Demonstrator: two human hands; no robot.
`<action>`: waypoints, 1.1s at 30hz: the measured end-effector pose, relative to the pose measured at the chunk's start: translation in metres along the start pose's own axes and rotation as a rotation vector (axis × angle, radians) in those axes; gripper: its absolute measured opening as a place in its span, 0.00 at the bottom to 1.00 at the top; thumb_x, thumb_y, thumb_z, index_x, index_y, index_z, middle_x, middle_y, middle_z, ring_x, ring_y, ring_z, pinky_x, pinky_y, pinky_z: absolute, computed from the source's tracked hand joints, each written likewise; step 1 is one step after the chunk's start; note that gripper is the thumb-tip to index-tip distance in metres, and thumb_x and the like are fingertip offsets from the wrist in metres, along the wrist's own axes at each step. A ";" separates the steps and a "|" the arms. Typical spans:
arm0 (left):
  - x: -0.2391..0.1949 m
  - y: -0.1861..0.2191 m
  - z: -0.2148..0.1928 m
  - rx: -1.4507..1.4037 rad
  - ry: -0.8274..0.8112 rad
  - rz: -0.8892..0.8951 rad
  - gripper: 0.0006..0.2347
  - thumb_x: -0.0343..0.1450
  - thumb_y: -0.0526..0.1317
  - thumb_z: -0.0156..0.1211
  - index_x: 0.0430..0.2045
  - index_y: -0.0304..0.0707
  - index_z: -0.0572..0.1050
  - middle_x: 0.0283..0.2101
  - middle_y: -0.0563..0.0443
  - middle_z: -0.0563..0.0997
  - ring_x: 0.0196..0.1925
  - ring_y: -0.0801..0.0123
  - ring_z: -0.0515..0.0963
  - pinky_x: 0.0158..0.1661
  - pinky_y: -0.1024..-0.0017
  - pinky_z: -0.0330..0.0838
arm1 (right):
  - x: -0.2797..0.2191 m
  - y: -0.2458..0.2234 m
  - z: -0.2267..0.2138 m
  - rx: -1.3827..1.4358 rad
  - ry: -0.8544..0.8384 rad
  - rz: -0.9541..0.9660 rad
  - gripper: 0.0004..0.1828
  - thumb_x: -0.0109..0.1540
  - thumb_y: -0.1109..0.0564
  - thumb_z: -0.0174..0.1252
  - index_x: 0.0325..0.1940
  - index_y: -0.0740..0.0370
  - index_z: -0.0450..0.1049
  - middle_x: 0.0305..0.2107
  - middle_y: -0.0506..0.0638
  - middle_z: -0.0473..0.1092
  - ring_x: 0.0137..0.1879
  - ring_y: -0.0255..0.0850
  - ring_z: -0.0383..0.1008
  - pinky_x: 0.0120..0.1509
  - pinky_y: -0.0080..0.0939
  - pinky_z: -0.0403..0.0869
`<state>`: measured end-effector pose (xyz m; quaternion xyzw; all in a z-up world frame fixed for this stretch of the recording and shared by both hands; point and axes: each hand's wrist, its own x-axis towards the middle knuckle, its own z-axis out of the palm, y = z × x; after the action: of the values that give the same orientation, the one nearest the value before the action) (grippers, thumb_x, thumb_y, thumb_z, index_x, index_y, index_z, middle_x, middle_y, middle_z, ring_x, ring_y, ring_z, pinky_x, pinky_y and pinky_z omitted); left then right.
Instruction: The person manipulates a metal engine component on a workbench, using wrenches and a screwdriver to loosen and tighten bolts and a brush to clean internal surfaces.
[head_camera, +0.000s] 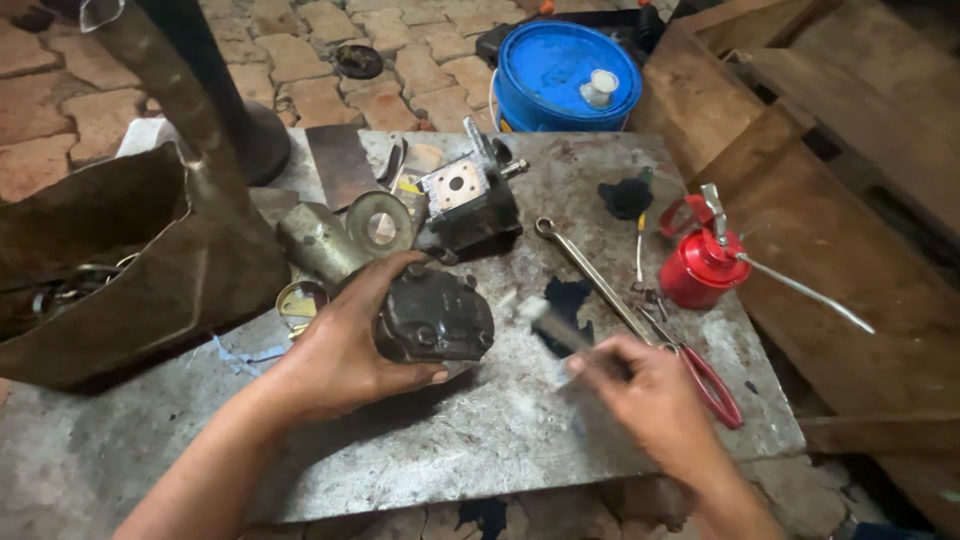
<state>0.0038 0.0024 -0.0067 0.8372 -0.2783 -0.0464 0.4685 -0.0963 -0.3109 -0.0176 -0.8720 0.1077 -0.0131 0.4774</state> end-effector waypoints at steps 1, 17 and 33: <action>-0.001 -0.001 0.000 -0.006 0.001 0.006 0.46 0.51 0.45 0.80 0.65 0.37 0.60 0.64 0.38 0.70 0.66 0.54 0.71 0.63 0.63 0.64 | -0.004 -0.006 -0.002 -0.045 0.134 0.040 0.19 0.59 0.45 0.63 0.37 0.65 0.82 0.22 0.44 0.70 0.29 0.32 0.60 0.32 0.38 0.60; 0.000 0.004 -0.001 0.006 0.012 0.037 0.52 0.51 0.44 0.81 0.69 0.35 0.52 0.70 0.34 0.62 0.73 0.51 0.62 0.67 0.62 0.55 | -0.024 -0.039 0.045 1.065 -0.039 -0.022 0.18 0.69 0.55 0.40 0.51 0.68 0.71 0.43 0.64 0.76 0.50 0.51 0.78 0.51 0.53 0.78; -0.003 0.004 -0.003 0.011 -0.009 -0.099 0.44 0.49 0.44 0.79 0.62 0.46 0.62 0.56 0.40 0.78 0.59 0.56 0.80 0.57 0.63 0.74 | -0.043 -0.095 0.060 -0.543 -0.054 -0.936 0.25 0.60 0.50 0.64 0.62 0.48 0.75 0.52 0.58 0.69 0.58 0.56 0.71 0.60 0.54 0.70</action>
<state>0.0004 0.0045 -0.0025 0.8523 -0.2387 -0.0718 0.4598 -0.1143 -0.2036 0.0324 -0.9188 -0.3050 -0.1737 0.1808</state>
